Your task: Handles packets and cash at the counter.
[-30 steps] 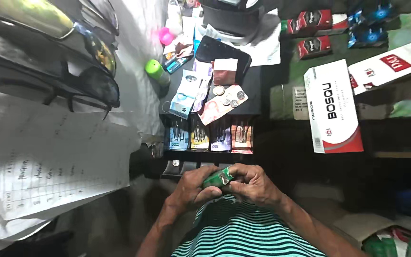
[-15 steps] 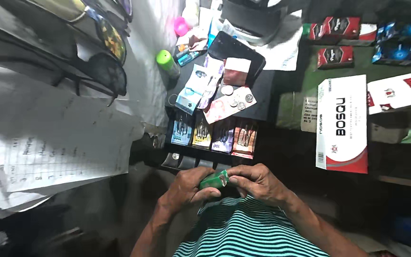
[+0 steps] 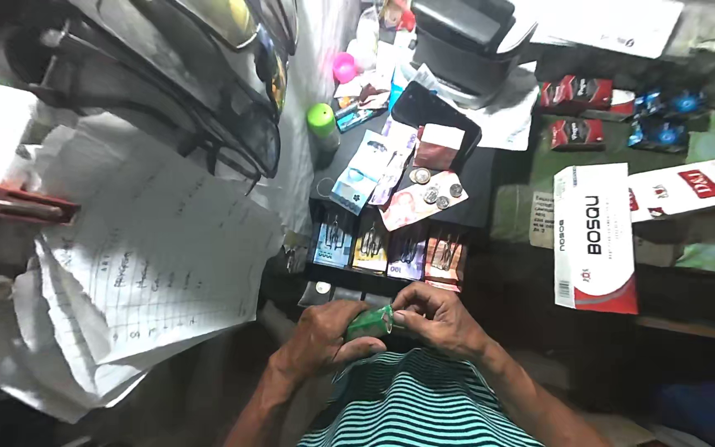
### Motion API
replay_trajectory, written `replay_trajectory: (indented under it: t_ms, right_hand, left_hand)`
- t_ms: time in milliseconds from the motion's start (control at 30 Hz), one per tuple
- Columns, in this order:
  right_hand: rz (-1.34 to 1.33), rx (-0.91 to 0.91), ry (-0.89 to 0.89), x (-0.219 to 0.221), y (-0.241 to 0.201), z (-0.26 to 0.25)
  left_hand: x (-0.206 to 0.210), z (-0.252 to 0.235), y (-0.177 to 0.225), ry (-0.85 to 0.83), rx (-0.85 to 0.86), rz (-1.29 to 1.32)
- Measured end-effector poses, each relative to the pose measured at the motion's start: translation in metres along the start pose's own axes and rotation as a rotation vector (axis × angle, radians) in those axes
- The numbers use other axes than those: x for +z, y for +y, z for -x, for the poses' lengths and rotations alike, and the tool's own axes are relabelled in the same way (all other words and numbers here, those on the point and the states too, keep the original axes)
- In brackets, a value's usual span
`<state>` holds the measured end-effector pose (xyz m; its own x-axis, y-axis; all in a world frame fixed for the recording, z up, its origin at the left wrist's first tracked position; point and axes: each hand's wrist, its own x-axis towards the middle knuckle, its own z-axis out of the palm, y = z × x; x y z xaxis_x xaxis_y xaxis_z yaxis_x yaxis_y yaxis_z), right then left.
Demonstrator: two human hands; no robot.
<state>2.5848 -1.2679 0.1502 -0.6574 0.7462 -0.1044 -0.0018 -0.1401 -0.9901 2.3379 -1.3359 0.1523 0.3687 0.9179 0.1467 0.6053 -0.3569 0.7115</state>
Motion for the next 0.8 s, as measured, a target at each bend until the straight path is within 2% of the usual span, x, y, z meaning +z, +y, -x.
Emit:
replay_trajectory:
  t_ms: [100,300,433,533,600,700,800]
  right_hand:
    - [0.146,-0.049,0.047,0.005,-0.001,-0.004]
    - [0.118,-0.036,0.021,0.002,-0.001,-0.006]
    - [0.141,-0.002,0.114,-0.003,-0.009,-0.004]
    - [-0.052,0.183,0.359,-0.009,-0.021,-0.01]
    - [-0.298,0.186,0.473,-0.02,-0.022,-0.016]
    - [-0.453,0.129,0.528,-0.031,-0.019,-0.023]
    - [-0.505,0.217,0.569,-0.03,-0.011,-0.029]
  left_hand:
    - [-0.004,0.001,-0.002,0.022,0.017,-0.058]
    - [-0.002,-0.002,-0.012,0.03,0.019,-0.075]
    - [-0.009,-0.002,-0.006,0.033,0.025,-0.104]
    - [-0.011,0.004,-0.014,0.055,-0.036,-0.111]
    - [-0.014,0.011,-0.016,0.095,-0.068,-0.059]
    - [-0.015,0.025,-0.015,0.158,-0.105,-0.007]
    - [-0.014,0.041,-0.016,0.217,-0.146,0.008]
